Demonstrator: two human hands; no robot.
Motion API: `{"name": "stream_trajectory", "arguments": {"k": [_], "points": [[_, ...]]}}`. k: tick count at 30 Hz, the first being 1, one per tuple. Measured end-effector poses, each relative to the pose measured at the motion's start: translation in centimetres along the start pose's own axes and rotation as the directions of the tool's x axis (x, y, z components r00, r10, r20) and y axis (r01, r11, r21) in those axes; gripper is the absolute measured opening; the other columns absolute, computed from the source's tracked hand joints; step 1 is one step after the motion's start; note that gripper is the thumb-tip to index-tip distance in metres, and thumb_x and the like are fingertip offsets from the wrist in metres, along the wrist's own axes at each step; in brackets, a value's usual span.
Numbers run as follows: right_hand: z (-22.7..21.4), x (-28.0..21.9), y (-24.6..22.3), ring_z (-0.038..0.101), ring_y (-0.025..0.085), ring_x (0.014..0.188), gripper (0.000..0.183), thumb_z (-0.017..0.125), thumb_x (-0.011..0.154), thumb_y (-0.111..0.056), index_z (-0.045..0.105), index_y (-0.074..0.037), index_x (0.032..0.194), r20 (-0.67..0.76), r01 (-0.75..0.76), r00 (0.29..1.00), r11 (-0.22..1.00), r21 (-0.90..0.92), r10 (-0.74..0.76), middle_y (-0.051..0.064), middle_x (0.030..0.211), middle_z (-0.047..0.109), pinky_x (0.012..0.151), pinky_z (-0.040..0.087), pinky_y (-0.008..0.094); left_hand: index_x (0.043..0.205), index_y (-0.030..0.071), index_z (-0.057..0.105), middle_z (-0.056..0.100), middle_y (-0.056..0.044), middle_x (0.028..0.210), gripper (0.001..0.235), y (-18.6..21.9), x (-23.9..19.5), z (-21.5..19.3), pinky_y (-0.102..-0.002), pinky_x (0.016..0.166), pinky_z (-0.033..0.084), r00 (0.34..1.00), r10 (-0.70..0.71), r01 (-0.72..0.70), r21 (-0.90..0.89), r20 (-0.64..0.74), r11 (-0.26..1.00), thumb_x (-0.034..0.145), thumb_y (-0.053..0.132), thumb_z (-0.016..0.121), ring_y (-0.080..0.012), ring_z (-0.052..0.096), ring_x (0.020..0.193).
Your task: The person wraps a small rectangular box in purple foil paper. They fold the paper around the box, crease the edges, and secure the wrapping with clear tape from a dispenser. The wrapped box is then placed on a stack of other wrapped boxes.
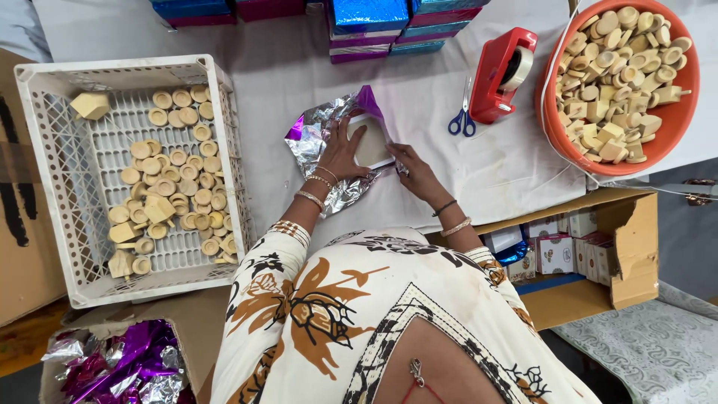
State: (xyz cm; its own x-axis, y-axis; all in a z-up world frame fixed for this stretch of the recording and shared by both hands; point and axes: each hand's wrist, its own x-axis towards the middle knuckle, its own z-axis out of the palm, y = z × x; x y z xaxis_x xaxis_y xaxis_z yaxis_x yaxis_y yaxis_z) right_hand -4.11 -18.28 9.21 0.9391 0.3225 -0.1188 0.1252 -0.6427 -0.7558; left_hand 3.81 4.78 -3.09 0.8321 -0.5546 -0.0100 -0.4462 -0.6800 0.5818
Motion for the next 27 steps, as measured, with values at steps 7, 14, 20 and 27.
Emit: {"name": "stream_trajectory", "arguments": {"k": [7, 14, 20, 27], "points": [[3.2, 0.8, 1.2, 0.057, 0.031, 0.128, 0.076, 0.054, 0.081, 0.014, 0.051, -0.018, 0.150, 0.072, 0.063, 0.996, 0.968, -0.244, -0.046, 0.007, 0.149, 0.051, 0.099, 0.055, 0.042, 0.154, 0.010, 0.038, 0.019, -0.029, 0.160, 0.121, 1.4, -0.4, -1.6, -0.061, 0.124, 0.022, 0.996, -0.079, 0.083, -0.072, 0.050, 0.994, 0.055, 0.052, 0.092, -0.0569, 0.015, 0.147], [3.9, 1.7, 0.3, 0.059, 0.029, 0.123, 0.061, 0.052, 0.092, 0.002, 0.050, -0.019, 0.149, 0.213, 0.056, 0.977, 0.939, -0.340, 0.019, 0.002, 0.154, 0.049, 0.089, 0.057, 0.041, 0.154, 0.019, 0.041, 0.017, -0.025, 0.159, 0.115, 3.1, -1.2, -3.2, -0.064, 0.121, 0.020, 0.985, 0.087, -0.084, 0.028, -0.151, 0.996, 0.055, 0.045, 0.095, -0.0543, 0.013, 0.147], [3.7, 1.1, 0.1, 0.061, 0.033, 0.116, 0.064, 0.050, 0.089, 0.004, 0.048, -0.014, 0.150, 0.240, 0.156, 0.969, 0.913, -0.378, -0.067, 0.006, 0.152, 0.050, 0.091, 0.056, 0.041, 0.152, 0.015, 0.044, 0.031, -0.010, 0.163, 0.105, 1.8, 0.1, -3.0, -0.060, 0.124, 0.021, 0.982, 0.153, -0.170, 0.176, 0.107, 0.970, 0.064, 0.047, 0.092, -0.0491, 0.017, 0.152], [4.9, -2.3, 1.6, 0.062, 0.032, 0.115, 0.045, 0.062, 0.088, 0.005, 0.058, -0.008, 0.131, -0.277, 0.086, 0.954, 0.989, -0.116, -0.116, 0.011, 0.128, 0.059, 0.096, 0.056, 0.039, 0.154, 0.011, 0.042, 0.033, -0.007, 0.162, 0.113, 2.6, 0.1, -4.4, -0.057, 0.115, 0.041, 0.980, 0.015, -0.052, 0.185, 0.197, 0.981, 0.061, 0.052, 0.091, -0.0555, 0.024, 0.144]]}}
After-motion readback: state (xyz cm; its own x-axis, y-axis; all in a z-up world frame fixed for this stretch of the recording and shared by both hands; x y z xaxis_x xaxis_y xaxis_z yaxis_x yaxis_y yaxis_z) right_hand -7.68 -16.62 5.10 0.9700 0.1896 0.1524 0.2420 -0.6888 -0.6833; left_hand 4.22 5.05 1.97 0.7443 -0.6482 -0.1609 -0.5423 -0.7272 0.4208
